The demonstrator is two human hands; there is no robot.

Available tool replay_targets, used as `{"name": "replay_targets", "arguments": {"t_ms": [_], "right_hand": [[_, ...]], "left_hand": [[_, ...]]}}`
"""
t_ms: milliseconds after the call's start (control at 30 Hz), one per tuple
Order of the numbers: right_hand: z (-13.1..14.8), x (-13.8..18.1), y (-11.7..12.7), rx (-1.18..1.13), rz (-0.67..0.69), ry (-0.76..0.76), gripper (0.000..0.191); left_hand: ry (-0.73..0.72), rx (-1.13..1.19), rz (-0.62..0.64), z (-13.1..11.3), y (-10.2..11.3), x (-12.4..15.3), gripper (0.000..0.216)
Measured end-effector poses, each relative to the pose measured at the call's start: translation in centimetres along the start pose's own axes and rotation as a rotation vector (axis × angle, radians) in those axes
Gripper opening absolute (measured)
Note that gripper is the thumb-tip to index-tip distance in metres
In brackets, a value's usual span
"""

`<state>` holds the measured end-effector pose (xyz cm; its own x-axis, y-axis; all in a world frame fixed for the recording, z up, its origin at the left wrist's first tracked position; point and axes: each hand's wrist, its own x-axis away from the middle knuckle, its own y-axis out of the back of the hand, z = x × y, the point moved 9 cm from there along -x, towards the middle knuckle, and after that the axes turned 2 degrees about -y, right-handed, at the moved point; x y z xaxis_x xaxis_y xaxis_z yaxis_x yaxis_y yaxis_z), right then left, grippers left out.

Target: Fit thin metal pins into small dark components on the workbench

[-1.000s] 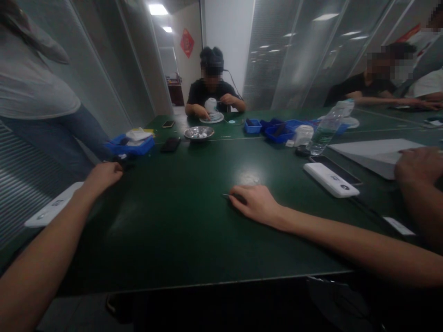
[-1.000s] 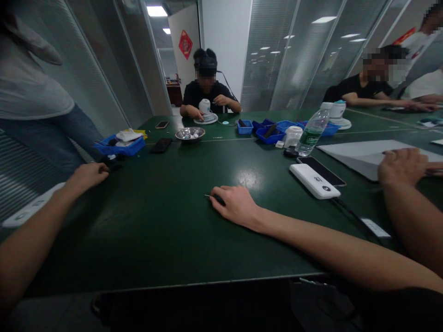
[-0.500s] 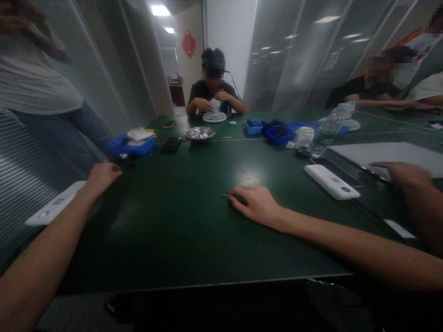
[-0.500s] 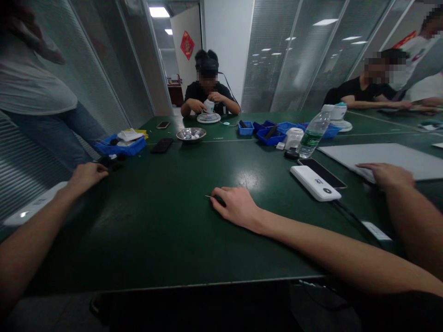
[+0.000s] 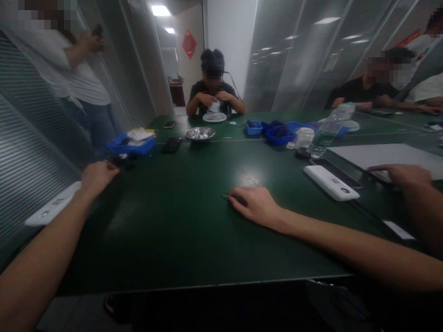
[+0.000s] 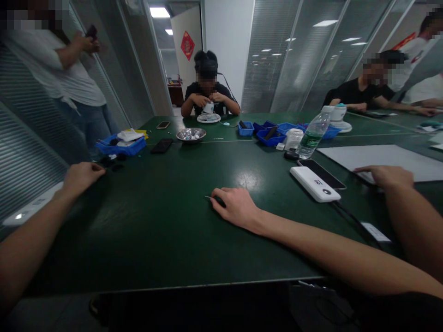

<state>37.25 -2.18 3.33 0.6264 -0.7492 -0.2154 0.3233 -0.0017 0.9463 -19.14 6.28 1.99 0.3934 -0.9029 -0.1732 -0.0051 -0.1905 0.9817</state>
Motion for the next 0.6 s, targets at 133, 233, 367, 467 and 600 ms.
{"name": "replay_targets", "arguments": {"t_ms": [133,233,367,467,600], "right_hand": [[0.0,0.0,0.0,-0.019,0.002,-0.001,0.029],[0.1,0.0,0.1,-0.023,0.009,-0.005,0.029],[0.2,0.0,0.2,-0.032,0.020,-0.006,0.029],[0.2,0.0,0.2,-0.029,0.021,-0.004,0.030],[0.0,0.0,0.1,-0.010,0.005,-0.002,0.029]], "left_hand": [[0.003,0.096,-0.040,-0.6,1.0,0.1,0.044],[-0.029,0.131,-0.044,-1.6,1.4,0.2,0.045],[-0.056,0.100,-0.038,-2.8,1.4,0.5,0.045],[-0.082,0.060,-0.046,-3.2,1.4,0.6,0.047],[-0.102,0.018,-0.056,-3.4,1.2,0.5,0.046]]}}
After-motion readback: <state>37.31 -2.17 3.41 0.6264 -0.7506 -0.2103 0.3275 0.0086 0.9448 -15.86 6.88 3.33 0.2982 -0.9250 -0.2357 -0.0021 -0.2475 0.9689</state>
